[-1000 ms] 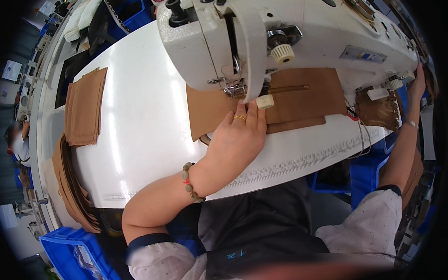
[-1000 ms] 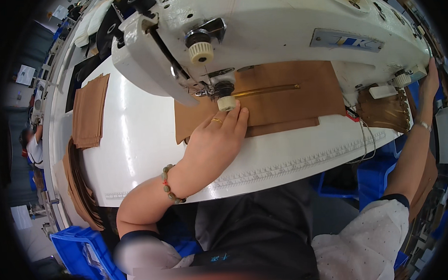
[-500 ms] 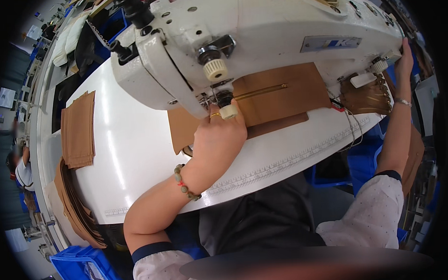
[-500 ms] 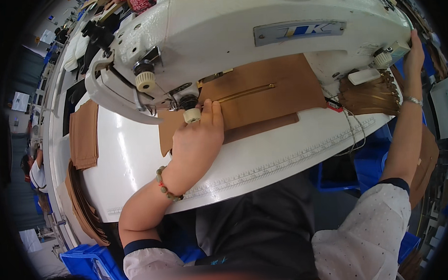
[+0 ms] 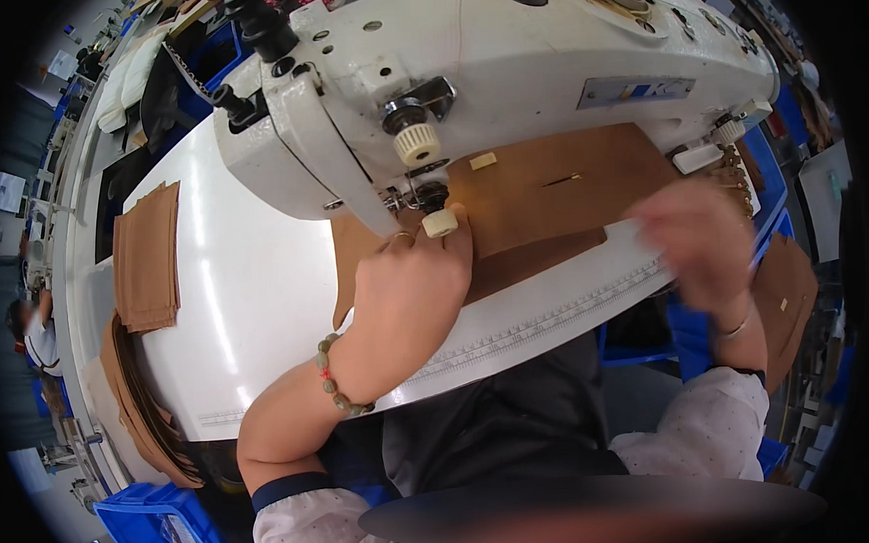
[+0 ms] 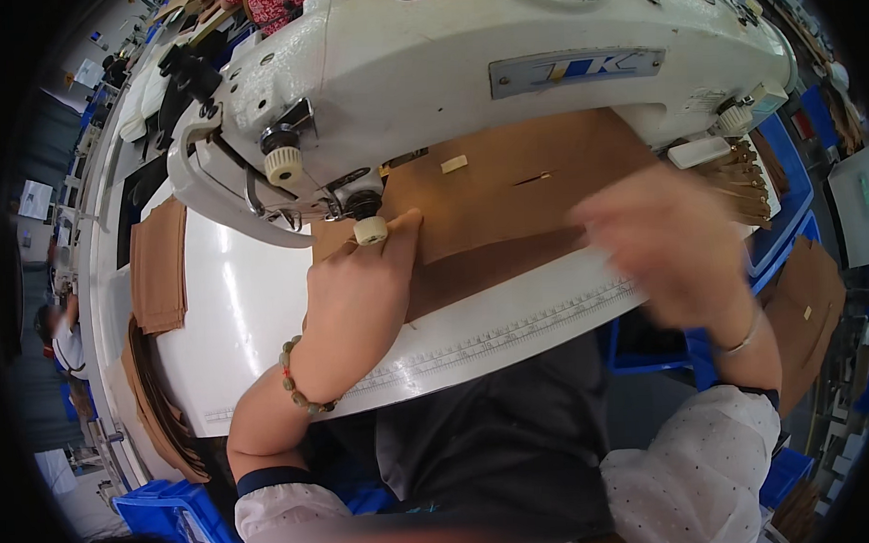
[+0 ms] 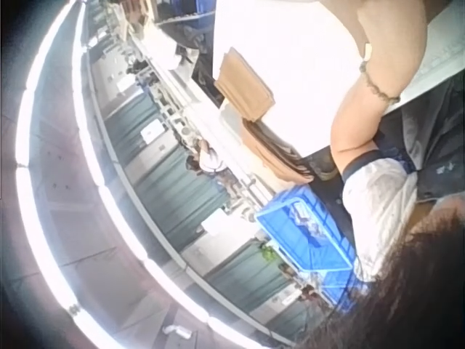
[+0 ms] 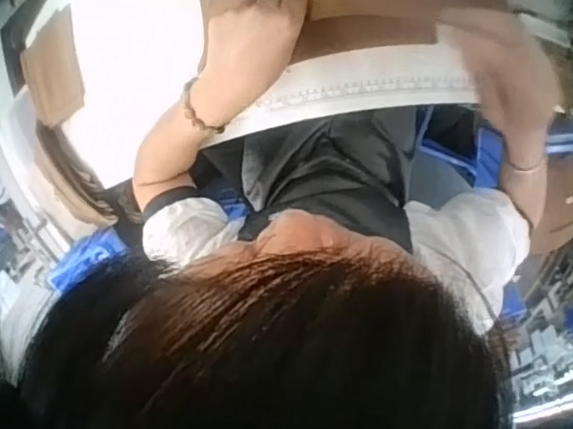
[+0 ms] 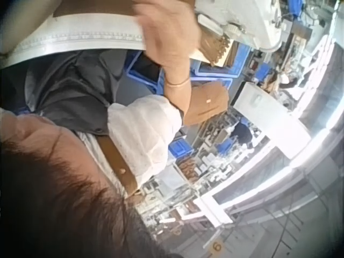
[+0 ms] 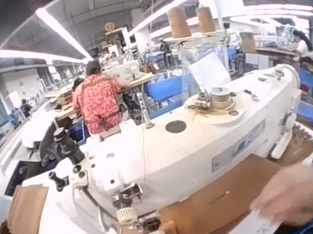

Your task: Sewing zippers and components onto leather pouches using an industrial sewing machine.

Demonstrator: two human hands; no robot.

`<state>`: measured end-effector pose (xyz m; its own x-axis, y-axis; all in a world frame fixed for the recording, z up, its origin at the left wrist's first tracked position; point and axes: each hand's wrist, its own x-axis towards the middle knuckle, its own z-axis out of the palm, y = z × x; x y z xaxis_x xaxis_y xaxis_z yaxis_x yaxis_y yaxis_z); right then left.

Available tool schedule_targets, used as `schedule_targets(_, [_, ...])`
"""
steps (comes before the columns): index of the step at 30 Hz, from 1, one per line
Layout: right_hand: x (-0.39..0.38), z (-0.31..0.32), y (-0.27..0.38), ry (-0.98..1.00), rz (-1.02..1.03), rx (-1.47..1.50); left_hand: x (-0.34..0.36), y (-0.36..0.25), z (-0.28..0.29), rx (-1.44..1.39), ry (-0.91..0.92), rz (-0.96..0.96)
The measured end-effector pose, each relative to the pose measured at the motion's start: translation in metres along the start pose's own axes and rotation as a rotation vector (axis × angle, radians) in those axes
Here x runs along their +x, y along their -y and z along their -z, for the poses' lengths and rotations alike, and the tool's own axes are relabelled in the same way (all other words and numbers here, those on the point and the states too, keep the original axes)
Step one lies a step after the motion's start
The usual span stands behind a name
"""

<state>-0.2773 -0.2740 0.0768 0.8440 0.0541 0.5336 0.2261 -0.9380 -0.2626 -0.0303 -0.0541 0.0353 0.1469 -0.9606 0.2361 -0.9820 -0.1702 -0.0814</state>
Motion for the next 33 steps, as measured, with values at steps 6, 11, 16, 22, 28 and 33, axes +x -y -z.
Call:
schedule_targets(6, [0.041,-0.127,0.011,0.214,0.260,0.278,-0.008,0.001,0.009,-0.037,-0.116,-0.045])
schedule_targets(11, [0.017,-0.095,-0.039,0.341,-0.155,-0.103,-0.024,0.019,-0.016,-0.189,-0.237,-0.135])
schedule_targets(16, [0.034,-0.069,0.007,0.608,-0.328,-0.230,-0.040,0.031,-0.031,-0.027,-0.115,-0.147])
schedule_targets(22, [0.083,-0.043,0.054,1.087,-0.065,0.430,-0.020,0.043,-0.005,-0.283,0.051,-0.078])
schedule_targets(28, [0.092,-0.118,0.011,0.211,-0.132,0.084,0.009,0.081,0.018,-0.590,0.359,-0.040])
schedule_targets(33, [0.084,-0.130,0.014,0.400,-0.317,0.175,-0.001,0.075,0.009,-0.593,0.317,-0.064])
